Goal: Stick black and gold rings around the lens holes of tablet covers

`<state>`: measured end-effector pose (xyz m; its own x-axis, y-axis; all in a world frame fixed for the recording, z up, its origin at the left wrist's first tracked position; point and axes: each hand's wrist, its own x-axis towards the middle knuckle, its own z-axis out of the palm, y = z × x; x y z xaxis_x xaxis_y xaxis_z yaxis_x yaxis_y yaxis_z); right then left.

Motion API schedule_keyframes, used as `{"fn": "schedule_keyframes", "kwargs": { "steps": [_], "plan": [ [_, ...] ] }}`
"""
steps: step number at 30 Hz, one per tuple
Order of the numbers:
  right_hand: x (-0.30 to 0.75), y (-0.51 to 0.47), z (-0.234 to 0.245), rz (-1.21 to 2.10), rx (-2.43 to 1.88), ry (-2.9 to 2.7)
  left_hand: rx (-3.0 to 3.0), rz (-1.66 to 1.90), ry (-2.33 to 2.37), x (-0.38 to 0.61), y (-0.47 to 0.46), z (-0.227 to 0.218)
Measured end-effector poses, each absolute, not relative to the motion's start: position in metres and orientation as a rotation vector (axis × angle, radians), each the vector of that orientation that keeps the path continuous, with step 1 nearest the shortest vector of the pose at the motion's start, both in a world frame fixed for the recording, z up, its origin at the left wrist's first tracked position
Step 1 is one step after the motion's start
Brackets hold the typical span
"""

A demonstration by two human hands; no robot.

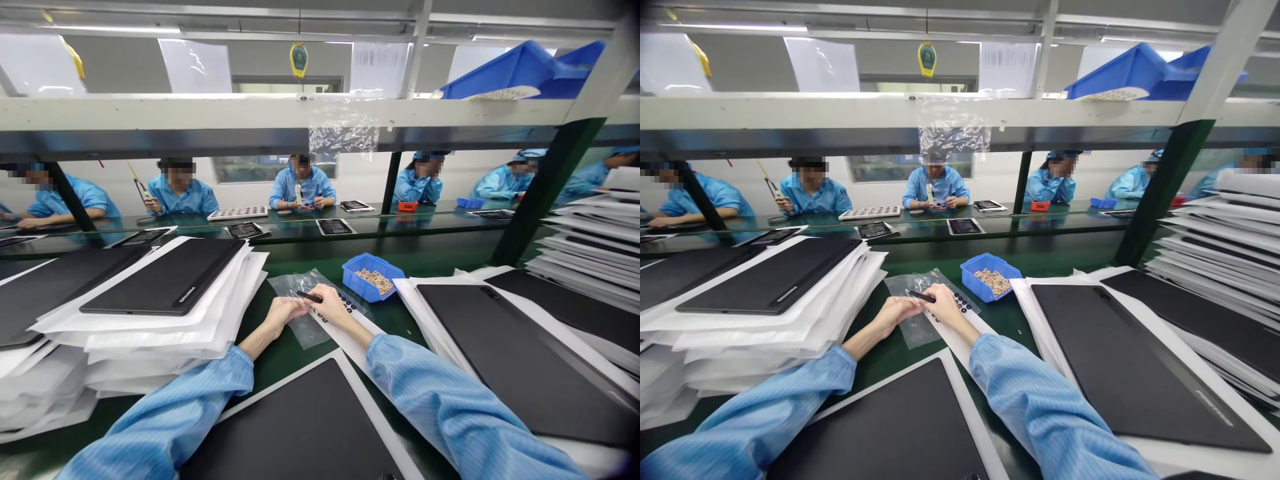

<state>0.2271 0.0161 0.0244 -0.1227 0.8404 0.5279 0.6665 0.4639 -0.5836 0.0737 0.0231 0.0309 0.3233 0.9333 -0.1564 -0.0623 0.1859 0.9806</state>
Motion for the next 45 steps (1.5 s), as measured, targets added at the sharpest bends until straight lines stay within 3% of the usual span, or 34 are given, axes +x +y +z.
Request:
{"fn": "schedule_keyframes", "kwargs": {
  "steps": [6,11,15,19,21,24,27,39,45],
  "plan": [
    [0.234,0.018,0.029,0.402,-1.398,-1.718,1.209,0.803,1.132,0.072,0.023,0.038],
    [0.246,0.003,0.066,0.581,-1.420,-1.618,1.329,0.695,1.342,0.062,0.023,0.050],
    [0.248,-0.043,0.095,0.771,-1.448,-1.582,1.526,0.641,1.531,0.043,0.015,0.063],
    [0.252,-0.125,0.094,0.948,-1.520,-1.586,1.813,0.731,1.611,0.033,-0.015,0.074],
    [0.254,-0.167,0.083,1.027,-1.575,-1.628,2.044,0.714,1.440,0.039,-0.041,0.075],
    [0.257,-0.215,0.063,1.164,-1.677,-1.571,2.468,0.574,0.748,0.058,-0.086,0.067],
    [0.258,-0.238,0.048,1.230,-1.726,-1.476,2.499,0.449,0.301,0.073,-0.120,0.050],
    [0.256,-0.244,0.043,1.272,-1.766,-1.397,2.513,0.421,0.230,0.077,-0.129,0.031],
    [0.250,-0.245,0.046,1.124,-1.827,-1.532,2.547,0.388,0.234,0.078,-0.127,0.030]
  ]
}}
